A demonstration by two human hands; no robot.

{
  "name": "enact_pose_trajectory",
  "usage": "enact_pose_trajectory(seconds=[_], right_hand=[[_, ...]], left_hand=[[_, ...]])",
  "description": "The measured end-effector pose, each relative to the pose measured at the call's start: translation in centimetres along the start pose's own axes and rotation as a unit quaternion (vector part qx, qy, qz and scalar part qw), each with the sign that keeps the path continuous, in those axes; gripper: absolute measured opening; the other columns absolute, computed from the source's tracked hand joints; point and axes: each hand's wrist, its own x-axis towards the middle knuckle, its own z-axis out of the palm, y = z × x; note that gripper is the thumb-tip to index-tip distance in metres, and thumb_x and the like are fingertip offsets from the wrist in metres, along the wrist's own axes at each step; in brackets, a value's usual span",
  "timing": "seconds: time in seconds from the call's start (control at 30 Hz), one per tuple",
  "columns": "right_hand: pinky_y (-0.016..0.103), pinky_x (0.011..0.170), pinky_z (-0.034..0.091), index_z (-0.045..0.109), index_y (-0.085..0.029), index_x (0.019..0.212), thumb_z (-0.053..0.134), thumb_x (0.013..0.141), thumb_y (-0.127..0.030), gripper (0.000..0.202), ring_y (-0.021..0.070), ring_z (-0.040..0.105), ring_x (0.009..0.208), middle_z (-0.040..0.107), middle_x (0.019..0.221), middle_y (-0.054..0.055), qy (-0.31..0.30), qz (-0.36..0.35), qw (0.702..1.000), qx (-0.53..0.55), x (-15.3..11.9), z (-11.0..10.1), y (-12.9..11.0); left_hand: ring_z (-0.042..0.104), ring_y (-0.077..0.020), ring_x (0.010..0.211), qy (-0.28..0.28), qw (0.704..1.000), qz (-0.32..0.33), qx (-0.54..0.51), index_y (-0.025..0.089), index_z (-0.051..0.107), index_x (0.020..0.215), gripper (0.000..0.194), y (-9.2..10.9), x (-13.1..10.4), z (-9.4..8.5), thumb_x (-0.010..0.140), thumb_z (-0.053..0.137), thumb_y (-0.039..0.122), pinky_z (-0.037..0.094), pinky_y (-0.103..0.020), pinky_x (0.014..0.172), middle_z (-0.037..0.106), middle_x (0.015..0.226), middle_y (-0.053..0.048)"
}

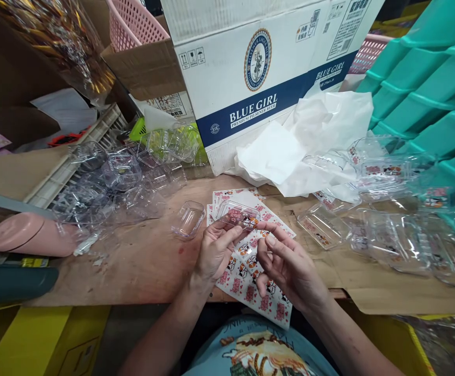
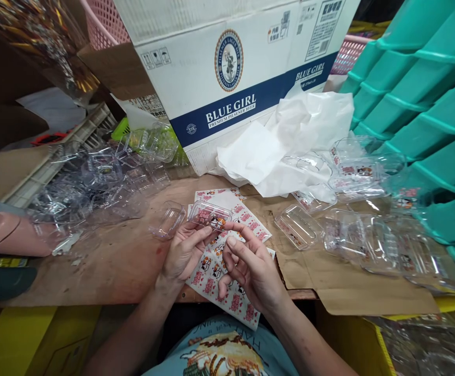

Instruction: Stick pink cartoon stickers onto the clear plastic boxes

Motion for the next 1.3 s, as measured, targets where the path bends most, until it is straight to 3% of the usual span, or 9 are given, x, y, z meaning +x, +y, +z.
enact_pose_trajectory(seconds=[0.4,0.8,0.9,1.0,1.07,1.1,1.17,1.23,1.3], right_hand=[[0.029,0.04,0.057,0.054,-0.026,0.121,0.07,0.088,-0.037,0.039,0.0092,0.04,0.048,0.049,0.063,-0.006,0.031,-0.016,0.999,-0.042,0.2,-0.2,0.2],[0.029,0.041,0.053,0.049,-0.025,0.133,0.064,0.09,-0.046,0.05,0.0071,0.029,0.042,0.041,0.058,-0.01,0.054,-0.048,0.983,-0.168,0.4,0.0,0.7],[0.031,0.052,0.054,0.051,-0.022,0.138,0.058,0.094,-0.044,0.049,0.0127,0.046,0.05,0.048,0.062,-0.005,0.113,-0.157,0.895,-0.403,0.4,-0.8,0.7],[0.046,0.083,0.056,0.047,-0.021,0.148,0.059,0.094,-0.034,0.056,0.0269,0.064,0.089,0.067,0.099,0.012,0.159,-0.326,0.663,-0.655,0.5,-1.4,0.8],[0.061,0.104,0.042,0.042,-0.024,0.151,0.059,0.095,-0.032,0.059,0.038,0.052,0.124,0.057,0.134,0.018,0.127,-0.38,0.555,-0.729,0.6,-1.1,0.8],[0.065,0.109,0.035,0.04,-0.026,0.153,0.058,0.095,-0.032,0.06,0.0402,0.042,0.135,0.049,0.145,0.017,0.104,-0.391,0.54,-0.738,0.6,-0.8,0.7],[0.062,0.112,0.035,0.027,-0.029,0.157,0.055,0.097,-0.031,0.066,0.0369,0.037,0.141,0.04,0.153,0.015,0.078,-0.391,0.584,-0.707,0.4,-0.2,0.0],[0.049,0.105,0.048,0.021,-0.03,0.159,0.052,0.099,-0.032,0.067,0.0298,0.05,0.131,0.048,0.145,0.013,0.072,-0.378,0.652,-0.654,0.1,-0.3,-1.9],[0.043,0.097,0.054,0.031,-0.031,0.155,0.052,0.099,-0.035,0.059,0.026,0.059,0.116,0.056,0.132,0.011,0.118,-0.383,0.655,-0.641,-0.3,-2.0,-5.3]], left_hand=[[0.073,-0.0189,0.096,0.013,1.0,0.008,-0.006,0.02,0.076,0.09,0.023,0.2,-0.1,0.2,0.07,0.08,0.009,0.057,-0.038,0.097,0.079,0.1,-0.002],[0.074,-0.022,0.096,0.032,0.999,0.026,-0.005,0.019,0.076,0.084,0.009,-0.2,-0.1,0.3,0.076,0.08,0.022,0.056,-0.044,0.097,0.079,0.099,-0.004],[0.074,-0.02,0.093,0.074,0.996,0.048,-0.007,0.018,0.076,0.084,0.01,-0.2,0.3,0.4,0.077,0.08,0.025,0.058,-0.041,0.094,0.079,0.097,-0.003],[0.074,-0.0175,0.092,0.084,0.994,0.065,-0.008,0.019,0.077,0.084,0.01,-0.2,0.2,0.6,0.077,0.08,0.024,0.059,-0.034,0.088,0.079,0.096,-0.002],[0.074,-0.0151,0.086,0.075,0.996,0.046,-0.008,0.019,0.077,0.085,0.011,-0.2,-0.3,1.2,0.076,0.081,0.024,0.06,-0.027,0.08,0.079,0.094,-0.002],[0.073,-0.0142,0.082,0.065,0.997,0.031,-0.006,0.02,0.078,0.086,0.013,-0.2,-0.6,1.6,0.075,0.082,0.025,0.059,-0.024,0.076,0.079,0.093,-0.002],[0.073,-0.0147,0.079,0.029,1.0,0.006,0.007,0.022,0.078,0.087,0.015,-0.1,-1.2,2.5,0.074,0.083,0.027,0.059,-0.025,0.074,0.079,0.091,-0.002],[0.074,-0.0192,0.084,-0.033,0.998,-0.011,0.058,0.022,0.078,0.089,0.016,0.0,-1.3,3.0,0.077,0.08,0.033,0.06,-0.033,0.08,0.078,0.091,-0.004],[0.072,-0.0246,0.096,-0.087,0.98,-0.004,0.178,0.021,0.077,0.097,0.023,-0.1,-0.5,2.7,0.081,0.075,0.037,0.057,-0.042,0.09,0.077,0.097,-0.008]])
